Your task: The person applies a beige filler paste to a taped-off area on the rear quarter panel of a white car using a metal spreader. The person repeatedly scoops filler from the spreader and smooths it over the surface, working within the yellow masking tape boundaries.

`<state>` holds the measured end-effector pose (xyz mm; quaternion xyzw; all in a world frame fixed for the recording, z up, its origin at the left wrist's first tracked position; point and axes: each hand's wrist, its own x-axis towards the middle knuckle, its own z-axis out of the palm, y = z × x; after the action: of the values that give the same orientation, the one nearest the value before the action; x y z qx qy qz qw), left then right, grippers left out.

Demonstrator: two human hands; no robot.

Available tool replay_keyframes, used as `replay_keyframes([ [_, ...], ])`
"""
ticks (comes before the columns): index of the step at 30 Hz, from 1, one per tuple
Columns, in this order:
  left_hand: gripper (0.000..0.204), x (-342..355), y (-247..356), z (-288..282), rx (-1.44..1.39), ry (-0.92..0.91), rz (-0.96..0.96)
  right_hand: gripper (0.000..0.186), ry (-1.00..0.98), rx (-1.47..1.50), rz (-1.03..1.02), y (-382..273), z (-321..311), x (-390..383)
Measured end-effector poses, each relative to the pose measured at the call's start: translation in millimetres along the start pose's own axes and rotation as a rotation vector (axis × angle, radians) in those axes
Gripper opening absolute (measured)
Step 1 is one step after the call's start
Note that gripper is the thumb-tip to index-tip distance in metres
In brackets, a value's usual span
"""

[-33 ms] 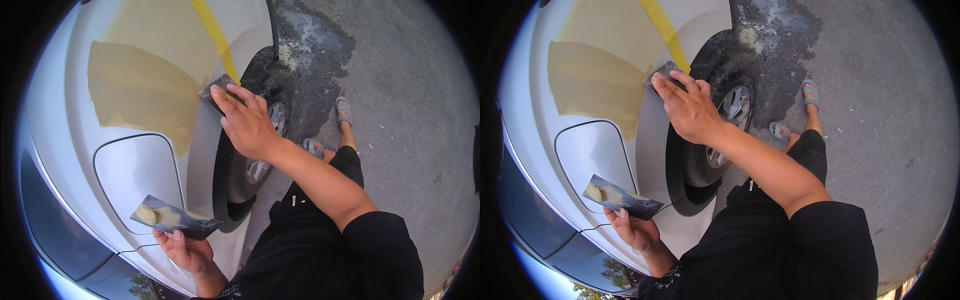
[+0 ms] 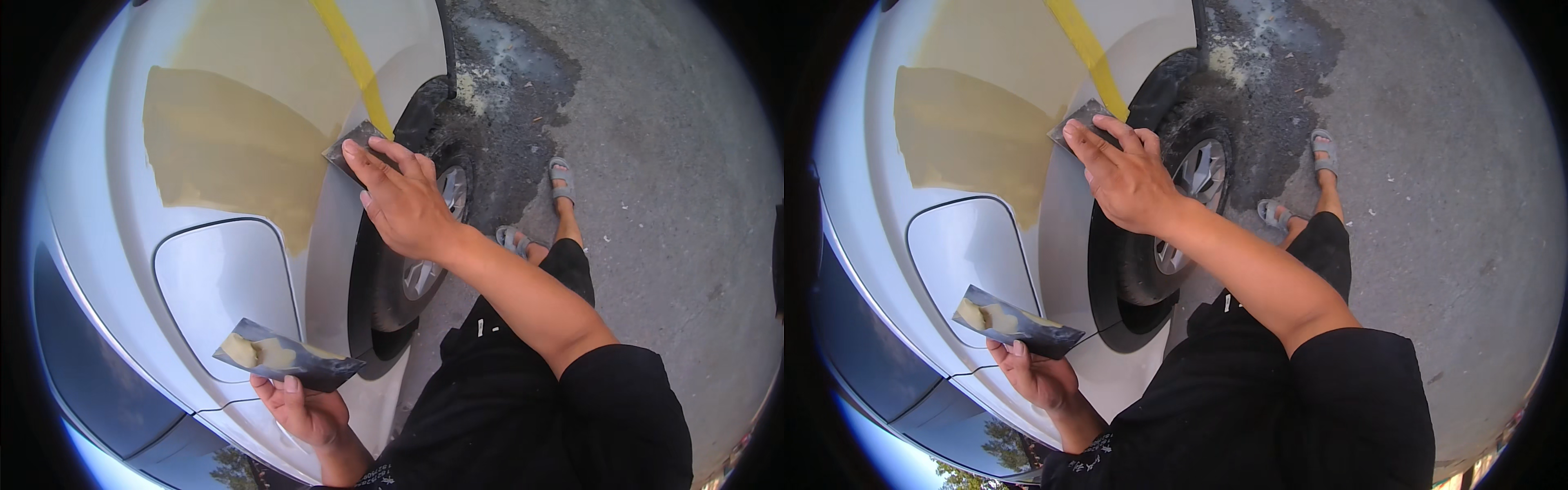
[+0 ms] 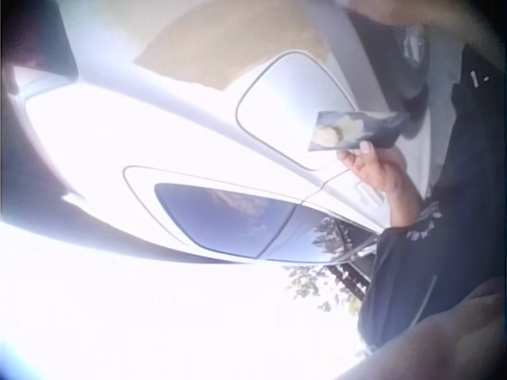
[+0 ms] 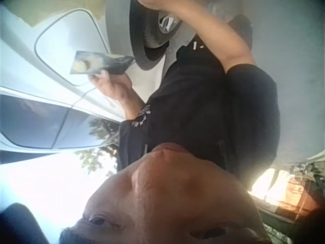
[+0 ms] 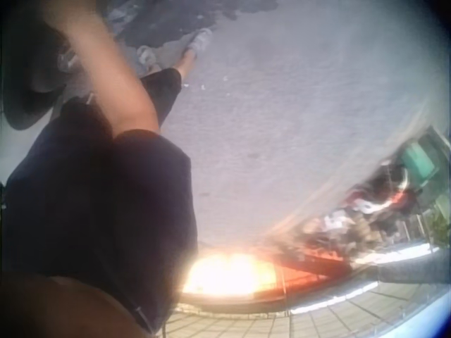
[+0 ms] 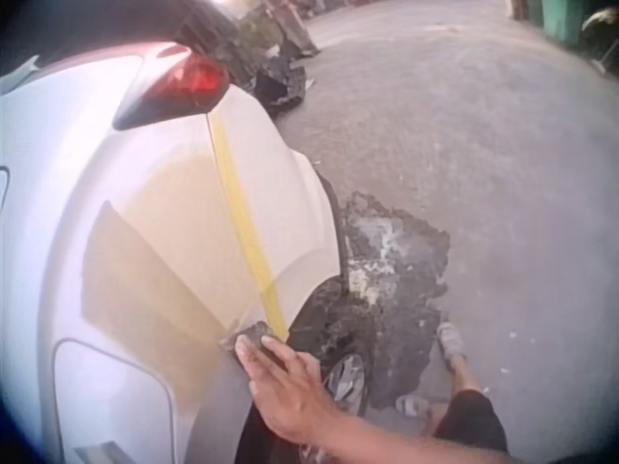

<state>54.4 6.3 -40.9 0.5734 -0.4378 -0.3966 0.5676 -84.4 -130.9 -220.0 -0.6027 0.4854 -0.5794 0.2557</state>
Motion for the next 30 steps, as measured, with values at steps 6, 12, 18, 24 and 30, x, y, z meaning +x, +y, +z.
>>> replay_keyframes([
  [6,0.047,1.6,-3.4,0.6,0.038,0.026,-0.005,0.055,-0.117,-0.02,-0.15,-36.1,14.7,-49.0],
  [12,0.046,3.2,-2.3,7.3,0.006,0.031,-0.012,0.059,-0.315,0.424,0.048,-51.9,-45.3,-42.0],
  [18,0.039,14.1,3.1,44.8,-0.145,0.067,-0.067,0.061,-0.563,0.831,-0.131,-77.8,-90.2,-38.8],
  [24,0.042,19.9,15.1,60.0,-0.163,0.129,0.013,0.066,-0.514,0.225,-0.108,-63.6,-122.8,-12.8],
  [30,0.042,21.8,10.5,81.9,-0.08,0.161,0.111,0.072,-0.469,0.036,-0.256,-72.2,-144.1,43.1],
])
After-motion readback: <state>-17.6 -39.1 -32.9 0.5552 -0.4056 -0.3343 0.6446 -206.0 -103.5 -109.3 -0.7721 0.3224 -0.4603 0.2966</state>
